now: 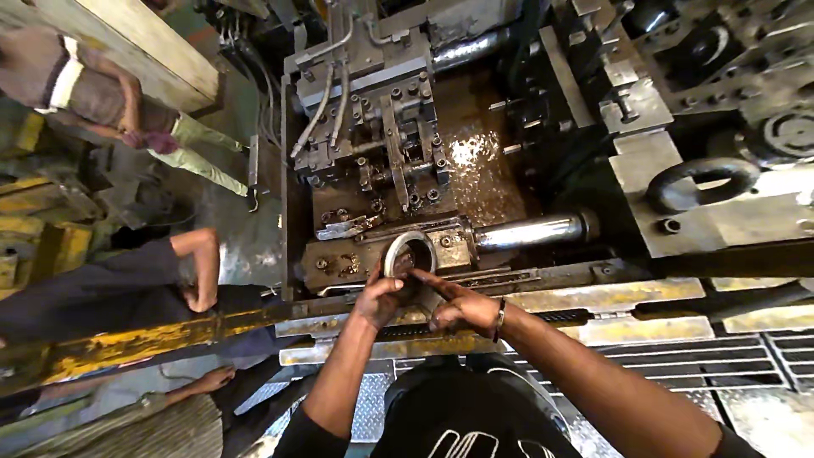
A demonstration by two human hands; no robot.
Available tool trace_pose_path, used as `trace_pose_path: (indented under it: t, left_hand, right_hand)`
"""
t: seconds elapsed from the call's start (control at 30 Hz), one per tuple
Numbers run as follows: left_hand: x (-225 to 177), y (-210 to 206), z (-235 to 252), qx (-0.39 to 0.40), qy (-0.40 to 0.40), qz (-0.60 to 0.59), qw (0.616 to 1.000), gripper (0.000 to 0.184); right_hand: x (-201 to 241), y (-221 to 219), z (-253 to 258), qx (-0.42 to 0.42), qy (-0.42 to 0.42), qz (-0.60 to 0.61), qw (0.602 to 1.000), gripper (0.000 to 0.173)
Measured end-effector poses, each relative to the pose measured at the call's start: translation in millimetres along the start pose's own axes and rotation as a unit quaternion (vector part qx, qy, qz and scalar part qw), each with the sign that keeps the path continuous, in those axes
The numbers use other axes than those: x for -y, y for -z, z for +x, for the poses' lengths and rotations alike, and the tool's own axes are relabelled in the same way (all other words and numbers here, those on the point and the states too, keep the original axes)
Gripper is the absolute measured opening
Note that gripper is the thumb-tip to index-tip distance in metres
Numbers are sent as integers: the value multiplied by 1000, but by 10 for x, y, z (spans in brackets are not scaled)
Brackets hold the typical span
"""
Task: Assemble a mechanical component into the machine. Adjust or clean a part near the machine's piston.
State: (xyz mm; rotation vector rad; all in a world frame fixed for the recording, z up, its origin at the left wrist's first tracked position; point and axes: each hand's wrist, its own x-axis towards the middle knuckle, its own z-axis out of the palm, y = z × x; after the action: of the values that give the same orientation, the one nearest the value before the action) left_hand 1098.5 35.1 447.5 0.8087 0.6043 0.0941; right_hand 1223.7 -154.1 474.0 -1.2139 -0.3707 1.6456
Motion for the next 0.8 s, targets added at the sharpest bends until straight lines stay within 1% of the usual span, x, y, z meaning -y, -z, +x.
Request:
trace_pose_path:
  t: [0.03,0.07,0.1,0.13,0.17,0.2,0.23,0.27,0.43,0.5,0.6,0.67,0.73,0.8]
  left_hand:
    - [-6,9,9,-12,5,-36,999,85]
    - [-15,18,15,-12,6,-60,998,78]
    - [-22,19,15,-9,5,-75,997,70]
    - [-26,15,9,-5,4,-83,997,63]
    - [-21,23,11,5,1,-89,996,58]
    - [-7,34,17,14,-3,-91,996,55]
    - [9,44,23,19,-7,-95,995,53]
    - [21,47,29,24,-11,-97,995,50]
    - [82,79,45,41,-36,-72,996,43]
    - [94,135,38,52,-32,-48,997,45]
    - [182,235,43,74,-19,-41,996,49]
    - [228,265,36,100,-18,-60,993,48]
    - [243,238,14,94,-15,-64,993,47]
    - [234,224,-20,63,-10,-58,996,47]
  right_hand:
    - [-2,3,-9,-14,-10,36,999,98]
    - [0,2,-19,-26,-15,78,996,96]
    - [10,-12,-32,-41,-19,128,991,89]
    - [32,-45,-47,-63,-23,175,982,73]
    - [59,-78,-47,-82,-29,213,973,47]
    - [81,-99,-36,-86,-38,240,966,31]
    - [94,-122,-25,-85,-43,258,962,24]
    - [105,-149,-14,-84,-47,269,958,21]
    - [100,-226,-6,-61,-67,334,938,22]
    - [103,-253,12,-54,-66,365,927,23]
    - [96,-284,57,-44,-34,426,903,31]
    - [86,-305,98,-26,-4,471,881,38]
    - [96,-329,107,-19,5,513,858,41]
    - [82,-363,106,-7,16,542,840,44]
